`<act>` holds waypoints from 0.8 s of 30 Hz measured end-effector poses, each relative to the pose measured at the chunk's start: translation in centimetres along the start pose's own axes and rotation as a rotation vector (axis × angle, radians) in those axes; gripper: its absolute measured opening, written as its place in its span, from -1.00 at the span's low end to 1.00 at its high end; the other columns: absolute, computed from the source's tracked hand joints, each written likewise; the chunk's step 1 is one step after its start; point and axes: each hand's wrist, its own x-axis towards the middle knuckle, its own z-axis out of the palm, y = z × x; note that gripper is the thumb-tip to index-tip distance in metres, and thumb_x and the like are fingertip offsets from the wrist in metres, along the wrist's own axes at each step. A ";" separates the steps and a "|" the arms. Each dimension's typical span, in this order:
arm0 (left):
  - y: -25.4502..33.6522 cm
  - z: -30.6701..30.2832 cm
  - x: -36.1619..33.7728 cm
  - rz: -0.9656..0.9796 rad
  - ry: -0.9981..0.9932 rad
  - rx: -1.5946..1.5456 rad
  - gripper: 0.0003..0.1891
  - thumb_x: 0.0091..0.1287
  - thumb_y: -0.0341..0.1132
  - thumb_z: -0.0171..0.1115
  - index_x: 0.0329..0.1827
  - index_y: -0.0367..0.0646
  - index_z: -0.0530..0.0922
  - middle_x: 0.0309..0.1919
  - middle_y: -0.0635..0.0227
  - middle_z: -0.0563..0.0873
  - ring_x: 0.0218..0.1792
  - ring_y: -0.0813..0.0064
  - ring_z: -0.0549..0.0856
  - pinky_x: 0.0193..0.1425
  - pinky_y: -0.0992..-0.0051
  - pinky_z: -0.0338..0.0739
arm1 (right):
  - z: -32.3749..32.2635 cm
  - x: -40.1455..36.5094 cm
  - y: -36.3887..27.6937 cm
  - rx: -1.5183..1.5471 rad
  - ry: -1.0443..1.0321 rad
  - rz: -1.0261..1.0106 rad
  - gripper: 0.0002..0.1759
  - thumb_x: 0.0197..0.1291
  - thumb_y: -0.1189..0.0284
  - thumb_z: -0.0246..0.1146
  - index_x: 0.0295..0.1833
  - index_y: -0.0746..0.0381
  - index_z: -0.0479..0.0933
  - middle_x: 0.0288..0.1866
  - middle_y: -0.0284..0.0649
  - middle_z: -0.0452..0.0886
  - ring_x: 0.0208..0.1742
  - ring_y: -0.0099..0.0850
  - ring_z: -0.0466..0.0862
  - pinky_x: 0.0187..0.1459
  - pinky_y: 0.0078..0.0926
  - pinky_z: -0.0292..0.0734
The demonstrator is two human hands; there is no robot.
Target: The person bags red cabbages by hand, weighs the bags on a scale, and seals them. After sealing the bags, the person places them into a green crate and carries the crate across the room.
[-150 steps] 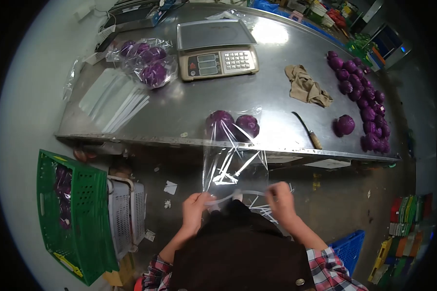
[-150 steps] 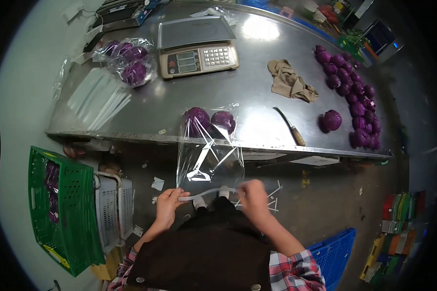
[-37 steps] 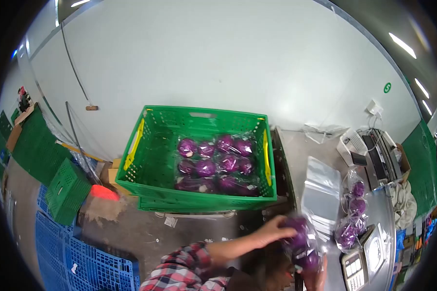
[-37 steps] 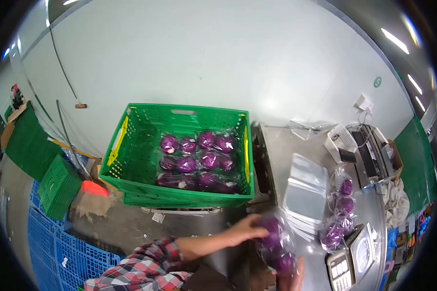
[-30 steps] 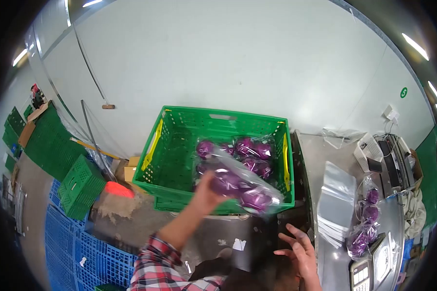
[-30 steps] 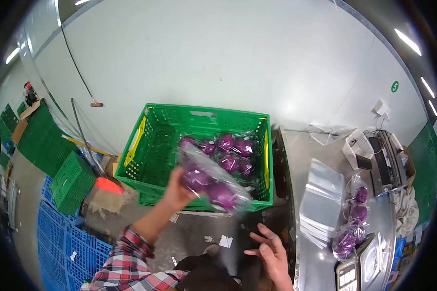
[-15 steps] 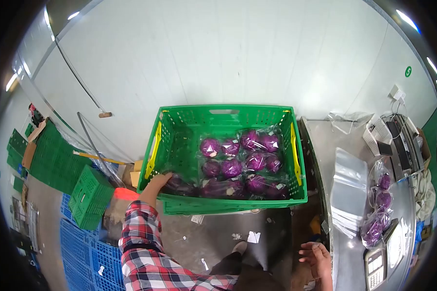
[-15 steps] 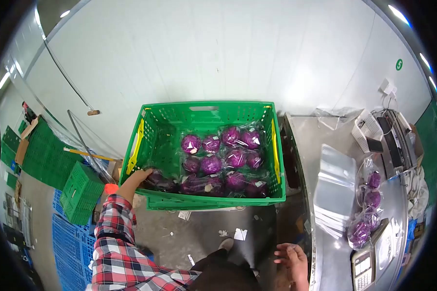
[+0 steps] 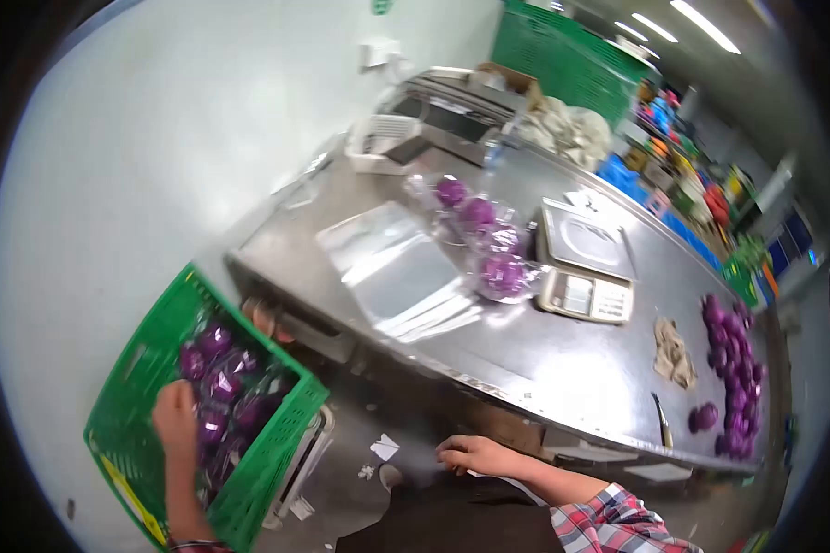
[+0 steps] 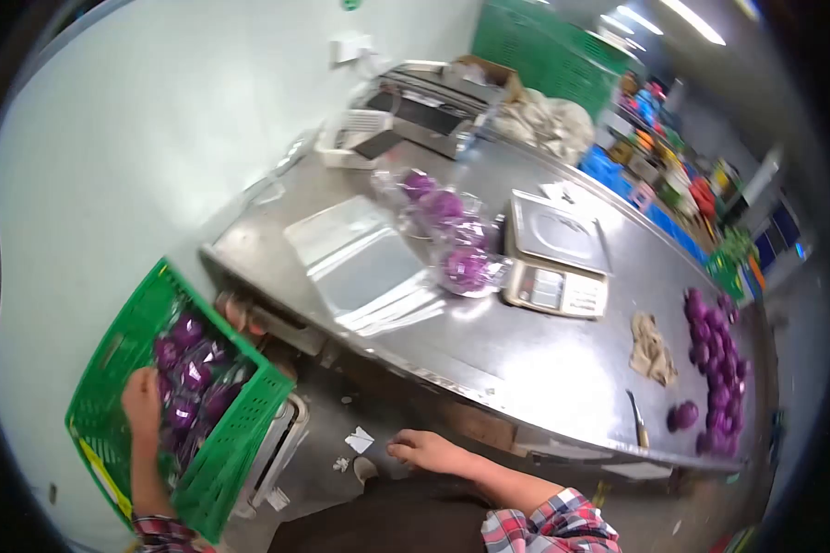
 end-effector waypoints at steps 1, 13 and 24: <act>4.0 2.8 0.4 0.127 -0.068 -0.134 -0.85 0.23 -0.38 0.14 -0.26 -0.26 0.61 -0.35 0.09 0.66 -0.30 0.17 0.65 -0.20 0.34 0.52 | -0.3 -0.3 1.5 0.002 0.026 -0.024 -0.59 0.26 0.15 0.10 0.01 0.26 0.49 -0.19 -0.20 0.61 -0.20 -0.48 0.58 -0.21 -0.57 0.51; 25.3 40.9 2.8 0.671 -0.646 0.283 -0.84 0.11 -0.42 0.05 -0.45 -0.21 0.61 -0.42 0.08 0.67 -0.31 0.05 0.66 -0.20 0.19 0.54 | -8.3 -16.6 15.6 0.577 0.544 0.192 -0.61 0.27 0.26 0.11 -0.01 0.39 0.46 -0.17 -0.17 0.61 -0.21 -0.48 0.62 -0.18 -0.53 0.54; 14.7 48.1 6.6 0.890 -0.280 0.847 -0.24 0.13 0.25 0.06 0.12 -0.32 0.44 0.08 -0.05 0.51 0.12 0.09 0.51 0.22 0.28 0.37 | -12.7 -16.7 19.4 0.454 0.689 0.264 -0.53 0.23 0.02 0.08 -0.06 0.21 0.53 -0.26 -0.25 0.62 -0.24 -0.47 0.60 -0.20 -0.52 0.49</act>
